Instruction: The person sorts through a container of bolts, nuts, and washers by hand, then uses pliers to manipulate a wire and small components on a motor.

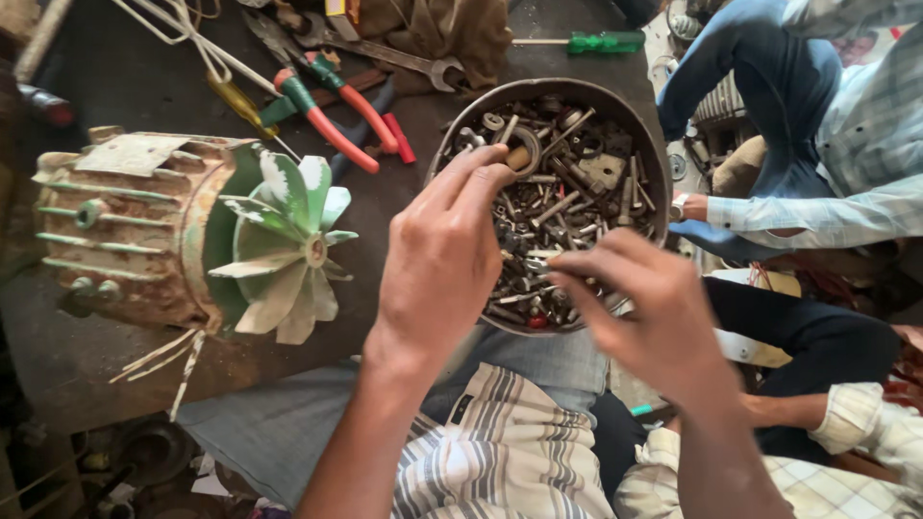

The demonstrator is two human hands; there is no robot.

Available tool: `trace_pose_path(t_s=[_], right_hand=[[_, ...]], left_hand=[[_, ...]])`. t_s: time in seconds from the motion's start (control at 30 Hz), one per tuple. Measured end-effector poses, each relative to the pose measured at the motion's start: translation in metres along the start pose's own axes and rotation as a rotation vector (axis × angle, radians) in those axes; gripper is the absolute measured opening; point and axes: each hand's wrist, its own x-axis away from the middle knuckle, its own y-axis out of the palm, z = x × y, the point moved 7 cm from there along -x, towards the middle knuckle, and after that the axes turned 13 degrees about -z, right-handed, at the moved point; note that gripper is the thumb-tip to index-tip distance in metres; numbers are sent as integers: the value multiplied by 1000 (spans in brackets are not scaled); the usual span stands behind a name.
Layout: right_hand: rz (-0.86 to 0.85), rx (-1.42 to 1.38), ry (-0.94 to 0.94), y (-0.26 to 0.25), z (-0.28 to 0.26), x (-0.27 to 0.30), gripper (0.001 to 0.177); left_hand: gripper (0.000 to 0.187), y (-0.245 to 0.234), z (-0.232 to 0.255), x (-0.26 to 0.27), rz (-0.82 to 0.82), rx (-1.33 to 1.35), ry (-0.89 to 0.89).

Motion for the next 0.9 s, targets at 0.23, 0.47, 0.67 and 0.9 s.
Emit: trace_pose_path(t_s=[0.23,0.47,0.67,0.9], right_hand=[[214,235,-60,-2,2,-13,15],[226,1,14,-15,4,7,11],[98,-109,70,21,-16,15,12],[56,-94,-106,48,-44,-15,13]], left_hand=[[37,-7,2,-5,-137,228,38],[39,20,-8,3,-223,797,-98],[35,6,-21,10,69,1458,131],[34,-17,-13,42,135,1273,91]])
